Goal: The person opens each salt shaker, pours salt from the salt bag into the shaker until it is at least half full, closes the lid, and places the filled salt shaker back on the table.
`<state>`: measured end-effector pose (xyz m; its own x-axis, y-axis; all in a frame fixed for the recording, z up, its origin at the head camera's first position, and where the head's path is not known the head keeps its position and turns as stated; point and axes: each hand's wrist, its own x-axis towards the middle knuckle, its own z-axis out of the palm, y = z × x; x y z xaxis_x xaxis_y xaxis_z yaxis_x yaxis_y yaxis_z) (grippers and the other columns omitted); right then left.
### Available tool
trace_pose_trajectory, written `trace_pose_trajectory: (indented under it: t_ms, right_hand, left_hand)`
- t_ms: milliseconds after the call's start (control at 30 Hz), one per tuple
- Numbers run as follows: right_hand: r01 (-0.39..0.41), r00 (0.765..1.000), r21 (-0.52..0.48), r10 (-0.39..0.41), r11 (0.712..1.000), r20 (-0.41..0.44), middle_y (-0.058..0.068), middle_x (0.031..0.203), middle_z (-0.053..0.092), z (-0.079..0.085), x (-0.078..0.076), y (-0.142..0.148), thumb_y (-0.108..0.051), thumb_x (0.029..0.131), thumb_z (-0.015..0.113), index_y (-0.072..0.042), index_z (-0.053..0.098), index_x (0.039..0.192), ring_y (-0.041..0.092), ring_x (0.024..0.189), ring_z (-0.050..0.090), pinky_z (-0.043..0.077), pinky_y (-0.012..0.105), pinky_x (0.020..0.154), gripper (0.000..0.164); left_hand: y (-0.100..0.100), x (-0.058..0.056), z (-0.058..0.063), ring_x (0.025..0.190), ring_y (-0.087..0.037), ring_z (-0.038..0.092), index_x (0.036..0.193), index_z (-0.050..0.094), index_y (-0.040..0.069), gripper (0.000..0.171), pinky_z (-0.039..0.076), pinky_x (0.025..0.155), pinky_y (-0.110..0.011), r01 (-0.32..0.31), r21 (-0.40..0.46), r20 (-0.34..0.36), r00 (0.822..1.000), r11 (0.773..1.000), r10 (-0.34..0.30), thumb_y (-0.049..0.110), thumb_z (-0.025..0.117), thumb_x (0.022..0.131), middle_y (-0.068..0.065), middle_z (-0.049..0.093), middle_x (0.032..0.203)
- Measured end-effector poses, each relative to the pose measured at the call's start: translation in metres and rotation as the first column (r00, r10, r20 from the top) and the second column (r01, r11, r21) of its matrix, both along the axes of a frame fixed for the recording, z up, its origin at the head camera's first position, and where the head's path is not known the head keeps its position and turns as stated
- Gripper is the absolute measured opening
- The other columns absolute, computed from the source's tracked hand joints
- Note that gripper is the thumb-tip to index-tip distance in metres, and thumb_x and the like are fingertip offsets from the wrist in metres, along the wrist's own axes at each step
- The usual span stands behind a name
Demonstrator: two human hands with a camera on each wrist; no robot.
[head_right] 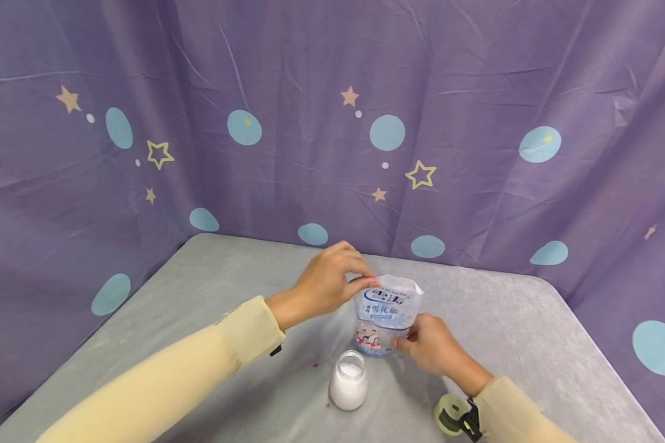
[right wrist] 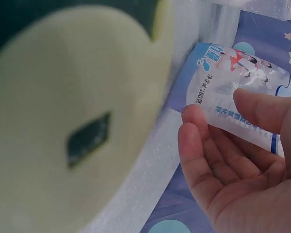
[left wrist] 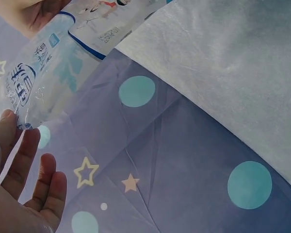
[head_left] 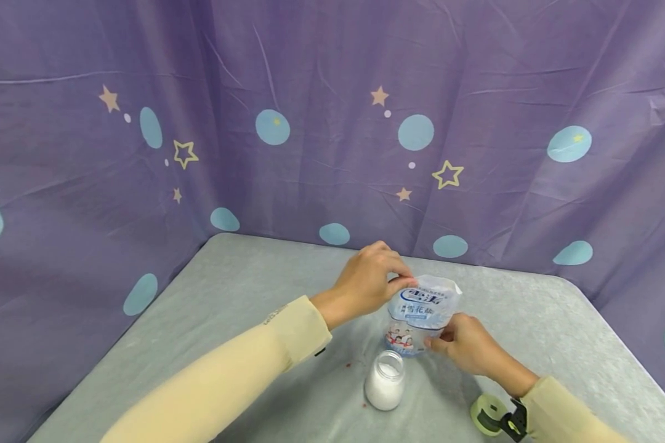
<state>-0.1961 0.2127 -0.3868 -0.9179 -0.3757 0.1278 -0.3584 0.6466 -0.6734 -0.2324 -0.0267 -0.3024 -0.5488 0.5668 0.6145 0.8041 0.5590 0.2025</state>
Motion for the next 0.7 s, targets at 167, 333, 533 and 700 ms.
trace_pose_trajectory:
  t_ms: [167, 333, 533, 700]
  right_hand:
    - [0.026, 1.000, 0.018, -0.026, 0.999, 0.001, 0.008, 0.090, 0.075, -0.0018, -0.0004, 0.0011, -0.010, 0.085, 0.082, 0.004, 0.072, 0.105, 0.015, 0.077, 0.070, 0.056, 0.027, 0.064, 0.026]
    - [0.029, 1.000, 0.036, -0.029, 0.999, 0.011, 0.007, 0.087, 0.075, -0.0016, -0.0006, 0.0033, -0.013, 0.084, 0.083, 0.003, 0.073, 0.104, 0.016, 0.076, 0.070, 0.056, 0.028, 0.064, 0.028]
    - [0.044, 0.997, 0.048, -0.047, 0.998, 0.057, 0.004, 0.087, 0.075, 0.0019, 0.0003, 0.0059, -0.015, 0.083, 0.084, 0.002, 0.073, 0.106, 0.014, 0.076, 0.070, 0.055, 0.028, 0.064, 0.031]
    - [0.036, 0.998, 0.054, -0.039, 0.998, 0.047, 0.003, 0.086, 0.074, 0.0055, 0.0000, 0.0072, -0.017, 0.083, 0.085, 0.001, 0.074, 0.105, 0.013, 0.074, 0.068, 0.055, 0.028, 0.062, 0.031]
  left_hand:
    - [0.0030, -0.0042, -0.0027, 0.081, -0.011, 0.054, 0.093, 0.084, 0.022, 0.011, 0.044, 0.073, -0.024, -0.027, -0.012, 0.018, 0.999, 1.000, 0.027, 0.032, 0.079, 0.090, 0.011, 0.074, 0.088]
    - [0.0032, -0.0053, -0.0041, 0.084, -0.012, 0.056, 0.096, 0.084, 0.022, 0.015, 0.045, 0.076, -0.025, -0.040, -0.013, 0.048, 0.998, 0.999, 0.040, 0.035, 0.078, 0.090, 0.010, 0.076, 0.096]
    - [0.0018, -0.0040, -0.0053, 0.092, -0.011, 0.058, 0.106, 0.082, 0.020, 0.026, 0.048, 0.082, -0.025, -0.055, -0.002, 0.102, 0.993, 0.998, 0.055, 0.040, 0.078, 0.089, 0.009, 0.076, 0.107]
    - [-0.0017, -0.0015, -0.0065, 0.098, -0.012, 0.059, 0.111, 0.081, 0.019, 0.032, 0.049, 0.084, -0.025, -0.056, 0.024, 0.121, 0.991, 0.998, 0.053, 0.041, 0.079, 0.089, 0.007, 0.075, 0.114]
